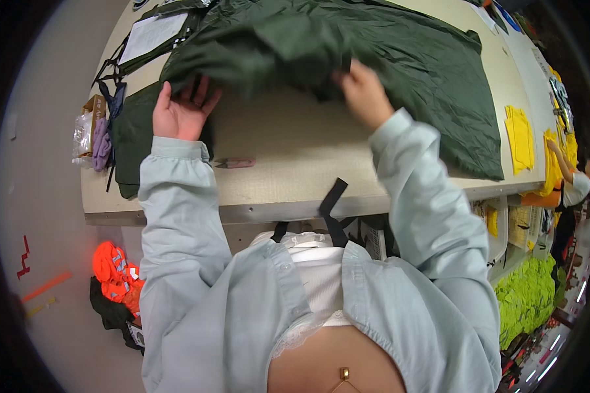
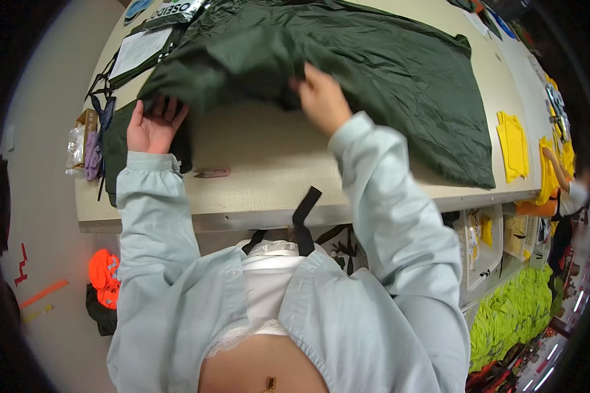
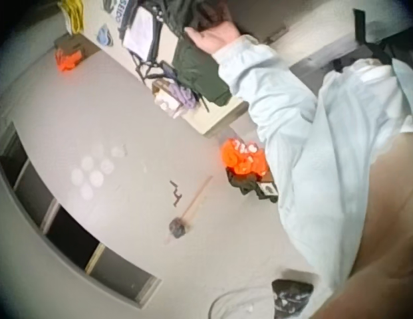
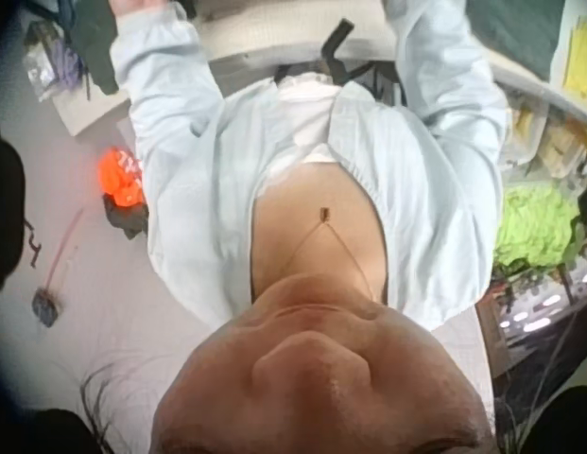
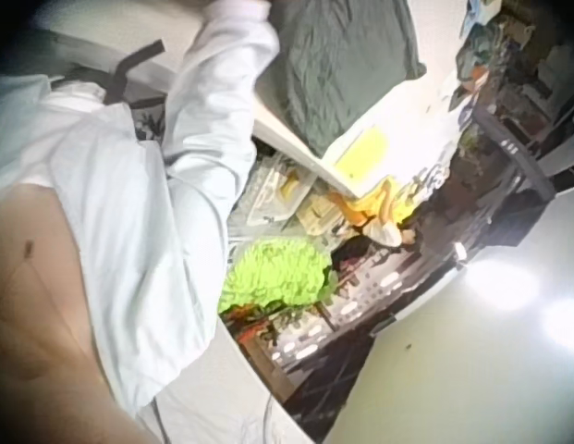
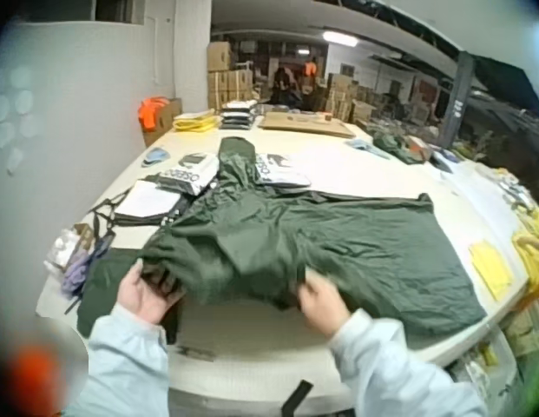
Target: The person lays out a green raincoat on a table, uses scissors to cut off tags, and then folds the coat into a compact rectangle. The folded coat is placed into a plastic packaging bag and set aside.
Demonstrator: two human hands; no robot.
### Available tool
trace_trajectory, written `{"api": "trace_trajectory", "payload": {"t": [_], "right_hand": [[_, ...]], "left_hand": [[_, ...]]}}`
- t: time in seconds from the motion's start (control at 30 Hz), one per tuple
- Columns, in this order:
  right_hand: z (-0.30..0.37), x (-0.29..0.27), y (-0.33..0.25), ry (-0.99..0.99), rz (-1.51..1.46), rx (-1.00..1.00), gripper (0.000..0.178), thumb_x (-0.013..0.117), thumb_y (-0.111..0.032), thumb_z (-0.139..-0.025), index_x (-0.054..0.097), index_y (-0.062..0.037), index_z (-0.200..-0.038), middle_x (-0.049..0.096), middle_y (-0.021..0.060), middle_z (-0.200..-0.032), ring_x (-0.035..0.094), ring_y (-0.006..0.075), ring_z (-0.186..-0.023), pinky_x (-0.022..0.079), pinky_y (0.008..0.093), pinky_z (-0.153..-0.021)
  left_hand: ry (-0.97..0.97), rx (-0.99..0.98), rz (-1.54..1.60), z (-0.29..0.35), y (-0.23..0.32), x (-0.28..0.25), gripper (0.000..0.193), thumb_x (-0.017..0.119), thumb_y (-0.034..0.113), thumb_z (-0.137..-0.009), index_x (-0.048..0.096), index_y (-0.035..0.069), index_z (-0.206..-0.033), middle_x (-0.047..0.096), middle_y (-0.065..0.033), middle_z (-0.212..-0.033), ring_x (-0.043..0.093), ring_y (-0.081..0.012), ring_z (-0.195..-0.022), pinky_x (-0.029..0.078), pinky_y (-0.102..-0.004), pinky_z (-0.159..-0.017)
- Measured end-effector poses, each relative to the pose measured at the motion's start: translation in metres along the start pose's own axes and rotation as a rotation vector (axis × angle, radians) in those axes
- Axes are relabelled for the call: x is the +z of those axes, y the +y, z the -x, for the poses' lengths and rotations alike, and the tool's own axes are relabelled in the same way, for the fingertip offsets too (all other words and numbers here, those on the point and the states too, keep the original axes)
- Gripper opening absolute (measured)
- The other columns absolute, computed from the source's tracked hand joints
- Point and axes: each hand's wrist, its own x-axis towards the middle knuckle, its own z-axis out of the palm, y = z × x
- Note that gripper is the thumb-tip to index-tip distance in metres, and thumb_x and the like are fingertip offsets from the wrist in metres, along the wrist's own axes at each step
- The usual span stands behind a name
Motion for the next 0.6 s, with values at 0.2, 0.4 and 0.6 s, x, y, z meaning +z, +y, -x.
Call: {"api": "trace_trajectory", "payload": {"t": [0.2,0.4,0.6], "right_hand": [[-0.057,-0.081,-0.135,-0.231,-0.290,0.617,0.018,0.050,-0.012,-0.089,0.059,0.0013,-0.097,0.064,0.0126,-0.097,0.061,0.0259,-0.091,0.046,0.0305,-0.084],[0.076,-0.063,-0.221,-0.430,-0.576,0.843,0.028,0.063,-0.025,-0.083,0.058,-0.0010,-0.097,0.061,0.0027,-0.093,0.054,0.0074,-0.089,0.043,0.0223,-0.079],[0.223,-0.009,-0.150,-0.308,-0.980,1.540,0.027,0.043,-0.011,-0.091,0.049,0.0030,-0.114,0.060,0.0124,-0.104,0.061,0.0197,-0.088,0.050,0.0314,-0.080]], "left_hand": [[0.646,0.215,-0.104,0.023,-0.005,0.002,0.026,0.046,0.015,-0.088,0.055,0.000,-0.107,0.061,-0.0157,-0.105,0.052,-0.0315,-0.105,0.033,-0.0507,-0.100],[1.058,0.109,-0.533,0.100,-0.011,-0.010,0.029,0.050,0.011,-0.084,0.053,-0.002,-0.109,0.059,-0.0151,-0.109,0.056,-0.0322,-0.097,0.045,-0.0423,-0.090],[1.132,0.212,-0.703,0.147,-0.037,-0.047,0.027,0.043,0.012,-0.092,0.051,-0.006,-0.111,0.058,-0.0143,-0.107,0.057,-0.0273,-0.096,0.047,-0.0390,-0.084]]}}
